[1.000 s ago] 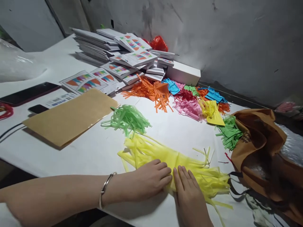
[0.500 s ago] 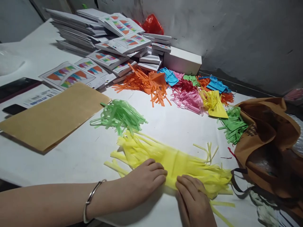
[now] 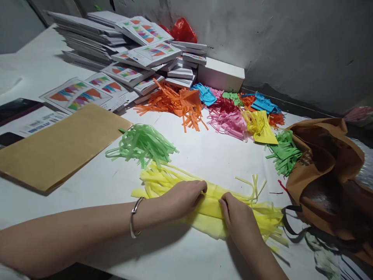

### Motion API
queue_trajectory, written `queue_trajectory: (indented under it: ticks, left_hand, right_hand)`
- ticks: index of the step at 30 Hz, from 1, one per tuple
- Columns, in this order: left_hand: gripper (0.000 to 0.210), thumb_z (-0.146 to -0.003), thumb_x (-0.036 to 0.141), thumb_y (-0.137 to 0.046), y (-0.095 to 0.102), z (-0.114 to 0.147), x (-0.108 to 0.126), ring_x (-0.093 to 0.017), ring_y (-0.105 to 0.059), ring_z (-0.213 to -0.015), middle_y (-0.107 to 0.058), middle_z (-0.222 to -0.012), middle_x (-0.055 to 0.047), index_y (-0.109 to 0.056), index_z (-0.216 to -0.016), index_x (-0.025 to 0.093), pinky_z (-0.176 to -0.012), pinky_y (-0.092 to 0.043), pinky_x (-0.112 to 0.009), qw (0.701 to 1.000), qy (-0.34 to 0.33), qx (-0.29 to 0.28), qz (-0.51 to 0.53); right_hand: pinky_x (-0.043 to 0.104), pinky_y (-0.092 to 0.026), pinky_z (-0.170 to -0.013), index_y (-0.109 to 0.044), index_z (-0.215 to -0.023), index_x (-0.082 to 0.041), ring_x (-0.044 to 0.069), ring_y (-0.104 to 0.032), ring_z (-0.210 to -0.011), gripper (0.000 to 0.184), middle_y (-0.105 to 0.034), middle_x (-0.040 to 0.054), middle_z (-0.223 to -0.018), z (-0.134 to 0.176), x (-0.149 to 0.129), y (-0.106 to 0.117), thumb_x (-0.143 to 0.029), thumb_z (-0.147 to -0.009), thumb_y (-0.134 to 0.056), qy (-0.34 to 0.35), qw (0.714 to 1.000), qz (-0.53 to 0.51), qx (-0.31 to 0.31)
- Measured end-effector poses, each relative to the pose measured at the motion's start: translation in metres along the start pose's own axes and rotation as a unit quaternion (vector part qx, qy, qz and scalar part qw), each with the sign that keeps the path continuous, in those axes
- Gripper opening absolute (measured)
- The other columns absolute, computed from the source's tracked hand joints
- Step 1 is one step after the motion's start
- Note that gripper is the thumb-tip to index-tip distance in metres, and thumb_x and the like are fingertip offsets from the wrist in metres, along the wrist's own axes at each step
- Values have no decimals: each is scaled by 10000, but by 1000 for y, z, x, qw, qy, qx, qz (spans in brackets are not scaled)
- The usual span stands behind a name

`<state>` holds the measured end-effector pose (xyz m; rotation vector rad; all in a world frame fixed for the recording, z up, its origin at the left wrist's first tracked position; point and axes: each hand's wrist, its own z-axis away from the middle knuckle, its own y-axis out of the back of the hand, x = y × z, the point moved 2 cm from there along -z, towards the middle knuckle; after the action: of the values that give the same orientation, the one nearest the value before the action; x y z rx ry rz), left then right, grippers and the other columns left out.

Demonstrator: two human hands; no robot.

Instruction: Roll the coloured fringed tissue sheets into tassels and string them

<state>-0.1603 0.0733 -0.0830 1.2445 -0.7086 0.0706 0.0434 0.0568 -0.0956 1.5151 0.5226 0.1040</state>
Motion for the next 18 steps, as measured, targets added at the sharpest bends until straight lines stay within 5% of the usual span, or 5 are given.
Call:
queue_trajectory:
  ticks: [8, 18]
  left_hand:
    - [186, -943, 151, -403, 1, -2, -3, -213, -632, -706, -658, -983, -78, -546, -1056, 192, -610, -457, -302, 999, -4, 16, -42]
    - [263, -861, -19, -426, 1, -9, 1, -214, -610, -664, -613, -982, -103, -542, -1003, 169, -584, -463, -311, 991, -4, -4, -135]
  right_hand:
    - [267, -239, -466, -458, -790, -254, 151, -598, -464, 227, -627, -68, -572, -9, -8, 5, -219, -1013, -483, -36, 998, 44, -28]
    - [276, -212, -455, -465, -863, -249, 165, -617, -445, 154, -622, -71, -559, -6, -7, -7, -198, -990, -535, -16, 993, 109, 30]
